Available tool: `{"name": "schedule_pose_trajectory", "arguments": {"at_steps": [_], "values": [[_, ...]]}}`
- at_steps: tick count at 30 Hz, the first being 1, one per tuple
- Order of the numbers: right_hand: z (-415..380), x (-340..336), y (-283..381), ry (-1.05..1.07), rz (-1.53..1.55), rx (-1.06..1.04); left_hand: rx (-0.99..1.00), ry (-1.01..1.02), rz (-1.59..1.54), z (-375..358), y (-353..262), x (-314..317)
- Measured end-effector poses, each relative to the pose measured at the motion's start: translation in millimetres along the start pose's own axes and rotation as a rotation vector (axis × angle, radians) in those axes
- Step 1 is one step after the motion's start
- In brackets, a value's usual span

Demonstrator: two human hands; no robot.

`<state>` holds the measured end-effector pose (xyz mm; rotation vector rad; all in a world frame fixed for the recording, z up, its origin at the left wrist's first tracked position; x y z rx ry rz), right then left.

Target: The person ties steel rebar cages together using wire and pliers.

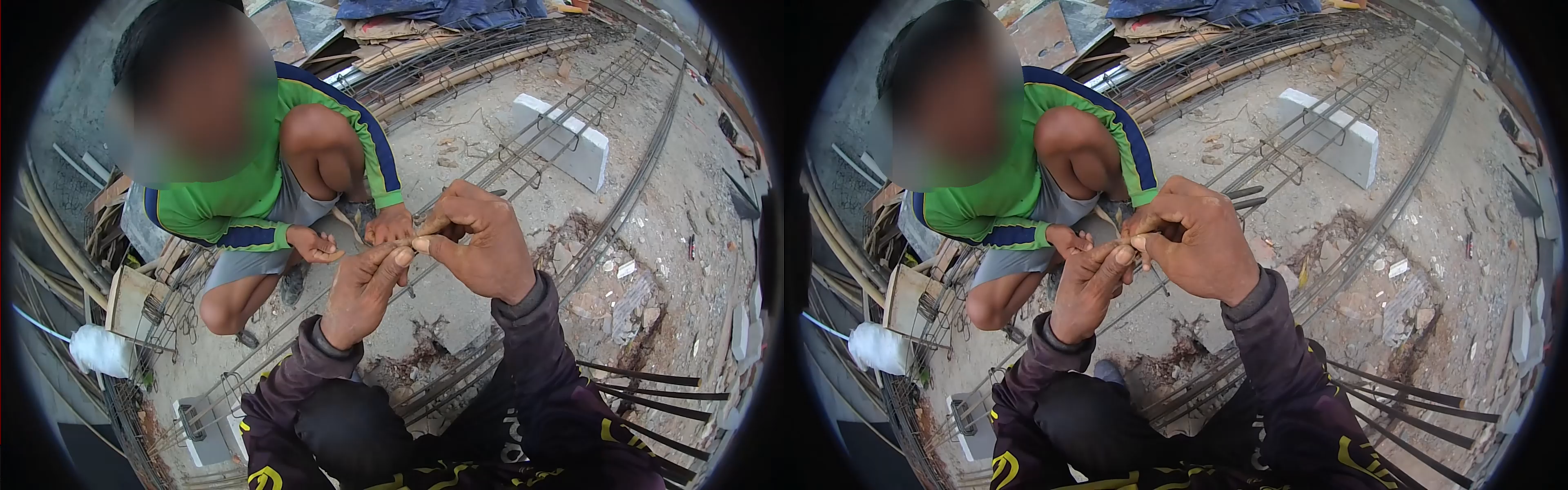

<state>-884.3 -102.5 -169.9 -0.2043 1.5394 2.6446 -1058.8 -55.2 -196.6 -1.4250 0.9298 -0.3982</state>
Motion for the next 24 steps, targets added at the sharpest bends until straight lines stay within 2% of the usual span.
{"name": "schedule_pose_trajectory", "arguments": {"at_steps": [4, 7, 10, 13, 16, 19, 22, 24], "values": [[4, -3, -11, 0.068, 0.388, 0.095, -0.015, 0.003, -0.288, 0, -3, 1], [2, -4, -19, 0.104, 0.409, 0.146, 0.004, -0.015, -0.384, 0, -8, 4], [5, -1, -16, 0.119, 0.354, 0.158, 0.045, 0.078, -0.395, 2, -10, 5], [2, -10, -15, 0.181, 0.285, 0.165, -0.067, 0.148, -0.513, -1, -14, 10], [0, -6, -26, 0.125, 0.370, 0.010, -0.146, 0.254, -0.615, -4, -4, 14], [-4, -5, -21, 0.130, 0.410, 0.006, -0.162, 0.346, -0.636, -6, -5, 13], [-5, -10, -9, 0.156, 0.102, -0.026, -0.130, 0.390, -0.612, -5, -7, 12], [-6, -10, -7, 0.135, 0.117, -0.008, -0.133, 0.295, -0.550, -5, -12, 13]]}}
Point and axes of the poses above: each hand's wrist, its own z-axis towards the middle knuckle, its own x-axis out of the palm, y = z × x, the point moved 4 cm from there along z, towards the middle knuckle, and after that the axes turned 10 degrees about y, right-handed, at the moved point
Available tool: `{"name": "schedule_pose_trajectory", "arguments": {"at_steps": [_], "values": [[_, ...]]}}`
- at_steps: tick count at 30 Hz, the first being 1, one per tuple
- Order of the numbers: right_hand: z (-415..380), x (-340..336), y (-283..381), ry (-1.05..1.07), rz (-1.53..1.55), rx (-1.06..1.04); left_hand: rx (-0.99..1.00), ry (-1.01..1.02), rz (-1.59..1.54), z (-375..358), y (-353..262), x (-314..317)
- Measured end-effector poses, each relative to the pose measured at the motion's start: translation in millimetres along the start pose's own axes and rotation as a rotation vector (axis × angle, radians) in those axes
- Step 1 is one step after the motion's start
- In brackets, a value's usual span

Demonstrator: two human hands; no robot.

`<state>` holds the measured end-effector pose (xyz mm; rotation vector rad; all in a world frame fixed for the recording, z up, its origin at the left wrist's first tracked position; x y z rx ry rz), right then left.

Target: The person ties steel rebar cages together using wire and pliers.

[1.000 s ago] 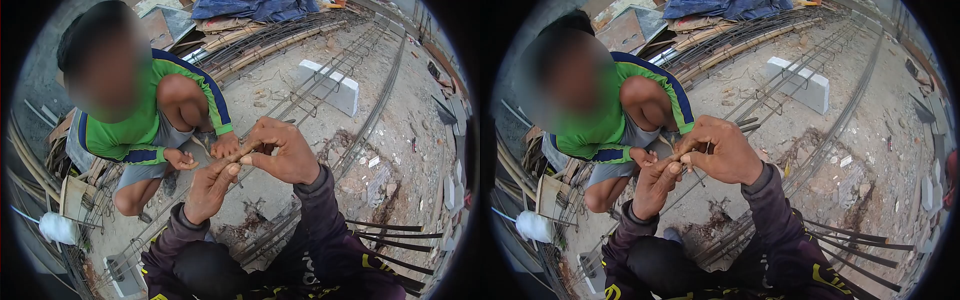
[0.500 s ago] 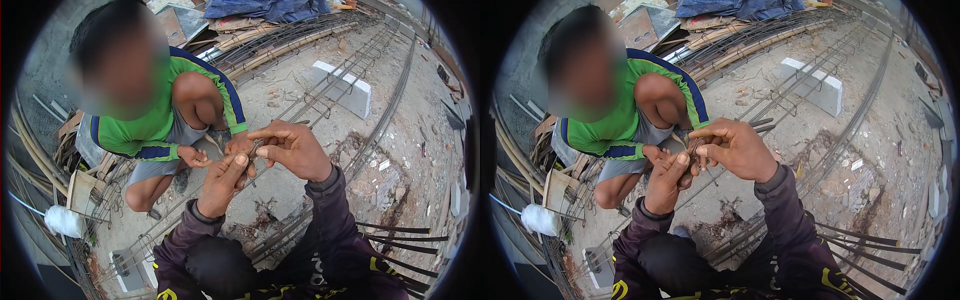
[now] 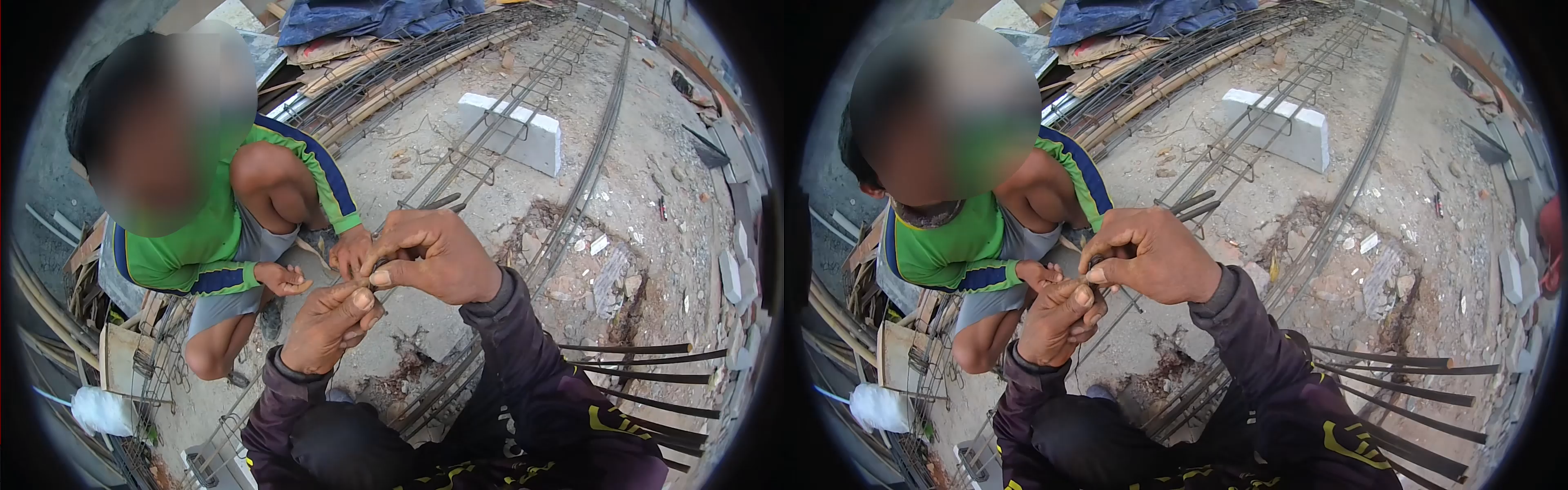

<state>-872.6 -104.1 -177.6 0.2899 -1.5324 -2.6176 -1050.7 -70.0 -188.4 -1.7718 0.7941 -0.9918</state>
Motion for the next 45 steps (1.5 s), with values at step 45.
{"name": "schedule_pose_trajectory", "arguments": {"at_steps": [45], "values": [[-1, -4, 0, -0.028, -0.287, 0.049, 0.239, -0.136, 0.166, -5, -3, -5]]}}
Point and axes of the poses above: each hand's wrist, its own z-axis towards the middle knuckle, its own x-axis out of the palm, y = z × x, the point moved 4 cm from there along z, towards the middle knuckle, and after that the axes turned 10 degrees about y, right-handed, at the moved point
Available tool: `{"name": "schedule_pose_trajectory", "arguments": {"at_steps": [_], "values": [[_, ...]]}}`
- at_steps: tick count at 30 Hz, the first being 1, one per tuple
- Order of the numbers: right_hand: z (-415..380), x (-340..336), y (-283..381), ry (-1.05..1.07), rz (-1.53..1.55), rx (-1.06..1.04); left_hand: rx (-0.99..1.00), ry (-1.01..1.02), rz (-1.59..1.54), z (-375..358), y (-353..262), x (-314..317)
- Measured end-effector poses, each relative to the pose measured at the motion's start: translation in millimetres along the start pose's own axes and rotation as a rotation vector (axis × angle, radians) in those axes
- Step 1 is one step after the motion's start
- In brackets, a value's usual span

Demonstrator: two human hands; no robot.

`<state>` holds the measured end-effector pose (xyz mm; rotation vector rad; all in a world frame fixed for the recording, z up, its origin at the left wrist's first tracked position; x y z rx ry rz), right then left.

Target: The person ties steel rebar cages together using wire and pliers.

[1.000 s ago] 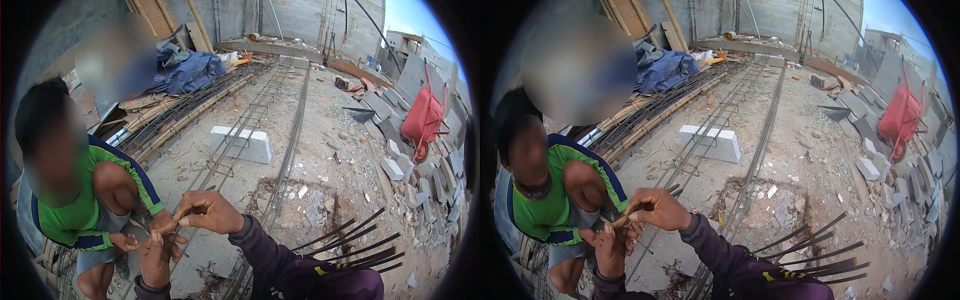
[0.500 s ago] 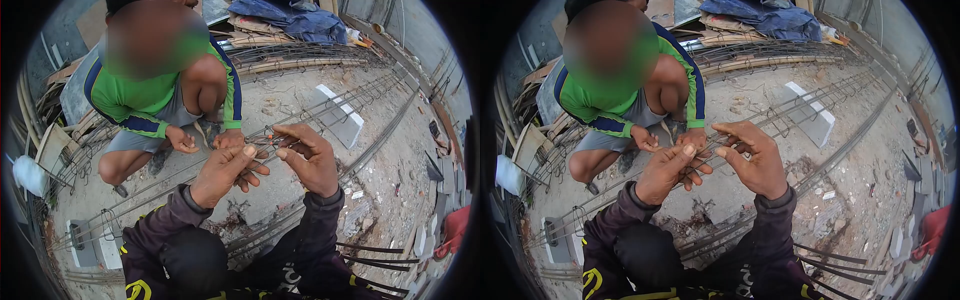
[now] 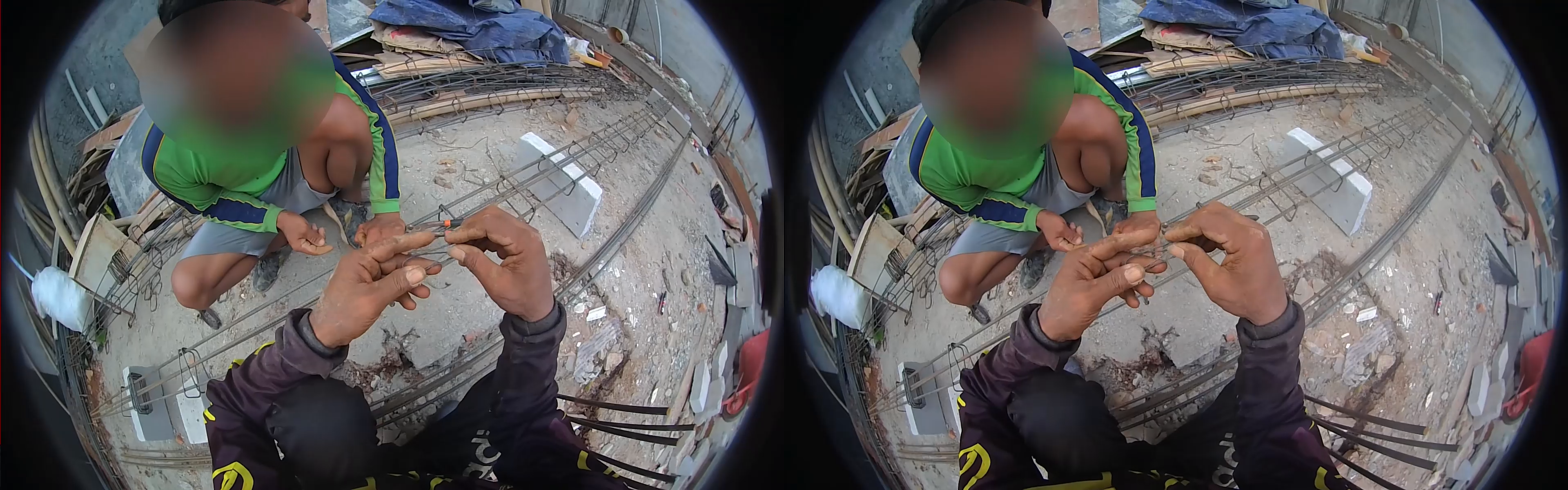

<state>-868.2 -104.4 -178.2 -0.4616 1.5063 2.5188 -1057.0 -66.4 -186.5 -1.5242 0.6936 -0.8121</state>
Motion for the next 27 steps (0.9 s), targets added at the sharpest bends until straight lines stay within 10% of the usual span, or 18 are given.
{"name": "schedule_pose_trajectory", "arguments": {"at_steps": [13, 27], "values": [[-14, 31, -6, 0.605, -0.122, 0.250, -0.071, 0.119, 0.922, -7, 1, 18], [0, 69, -36, 0.772, 0.090, 0.194, -0.249, -0.015, 1.059, -43, -5, -15]]}}
Point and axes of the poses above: each hand's wrist, its own z-axis towards the middle knuckle, its own x-axis out of the palm, y = z × x, the point moved 4 cm from there along z, towards the middle knuckle, and after that the axes turned 10 degrees about y, right-handed, at the moved point
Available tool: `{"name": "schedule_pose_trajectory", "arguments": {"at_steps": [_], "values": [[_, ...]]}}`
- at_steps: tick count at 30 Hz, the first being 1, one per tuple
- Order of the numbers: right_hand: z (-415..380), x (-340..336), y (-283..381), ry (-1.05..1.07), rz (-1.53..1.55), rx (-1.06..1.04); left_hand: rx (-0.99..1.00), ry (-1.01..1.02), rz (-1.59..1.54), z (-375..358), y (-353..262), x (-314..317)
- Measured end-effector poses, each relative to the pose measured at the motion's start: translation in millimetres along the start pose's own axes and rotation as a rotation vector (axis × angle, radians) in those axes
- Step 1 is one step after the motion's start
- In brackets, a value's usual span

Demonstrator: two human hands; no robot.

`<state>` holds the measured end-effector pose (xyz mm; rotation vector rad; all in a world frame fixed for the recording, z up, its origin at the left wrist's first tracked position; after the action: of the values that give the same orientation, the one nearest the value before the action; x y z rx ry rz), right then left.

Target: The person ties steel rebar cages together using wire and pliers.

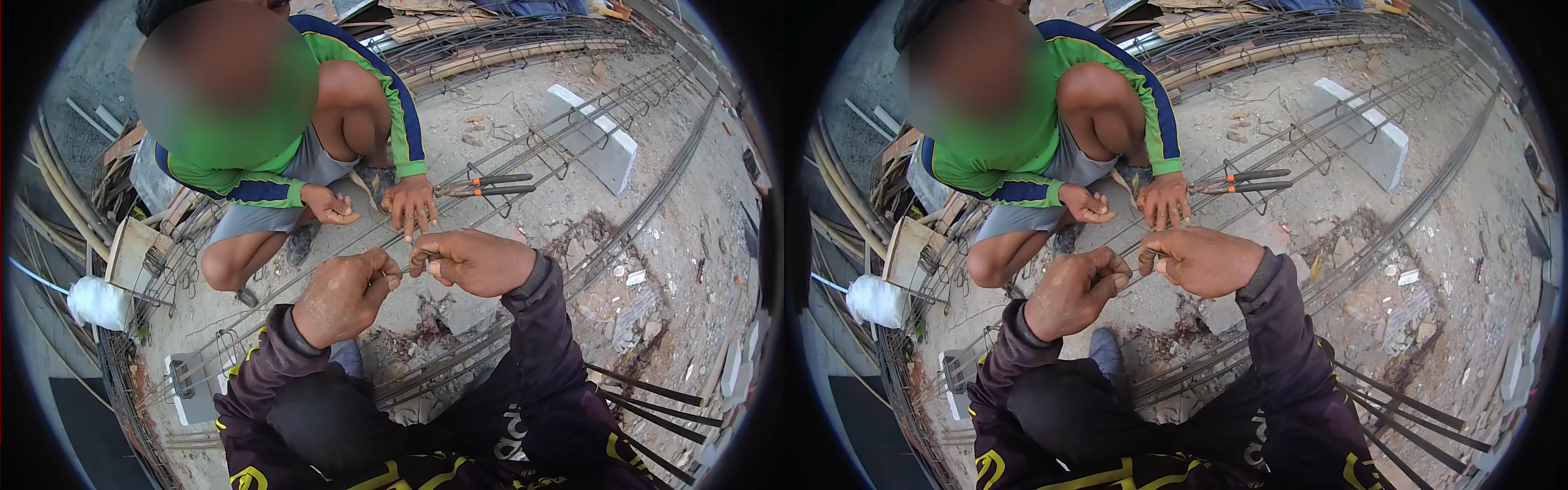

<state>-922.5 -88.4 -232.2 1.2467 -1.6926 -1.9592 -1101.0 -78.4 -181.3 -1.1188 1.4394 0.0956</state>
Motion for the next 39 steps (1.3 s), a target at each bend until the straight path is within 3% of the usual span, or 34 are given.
{"name": "schedule_pose_trajectory", "arguments": {"at_steps": [8, 14, 20, 23, 28, 32, 35, 39], "values": [[23, 12, 1, -0.024, 0.011, -0.070, -0.094, -0.119, -0.123, -11, -1, -12], [18, 2, 3, -0.173, 0.205, 0.037, -0.122, -0.146, -0.149, -11, 0, -13], [26, 12, -3, -0.289, 0.136, -0.110, -0.018, -0.303, -0.110, -11, -1, -13], [27, 20, 2, -0.485, 0.114, -0.298, 0.072, -0.399, -0.107, -9, -10, -14], [24, 21, 10, -0.504, 0.239, -0.412, 0.056, -0.384, -0.163, -9, -15, -17], [22, 17, 6, -0.590, 0.410, -0.442, 0.041, -0.400, -0.378, -7, -14, -13], [20, 7, -14, -0.676, 0.605, -0.538, 0.009, -0.347, -0.293, -6, -26, -15], [13, 3, -12, -0.779, 0.871, -0.629, 0.123, -0.179, -0.192, 7, -33, 0]]}}
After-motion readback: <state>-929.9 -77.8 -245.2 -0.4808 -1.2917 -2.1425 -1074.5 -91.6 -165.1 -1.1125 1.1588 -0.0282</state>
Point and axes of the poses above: each hand's wrist, its own z-axis towards the middle knuckle, its own x-axis out of the palm, y = z × x, the point moved 4 cm from there along z, towards the middle knuckle, and after that the axes turned 10 degrees about y, right-handed, at the moved point
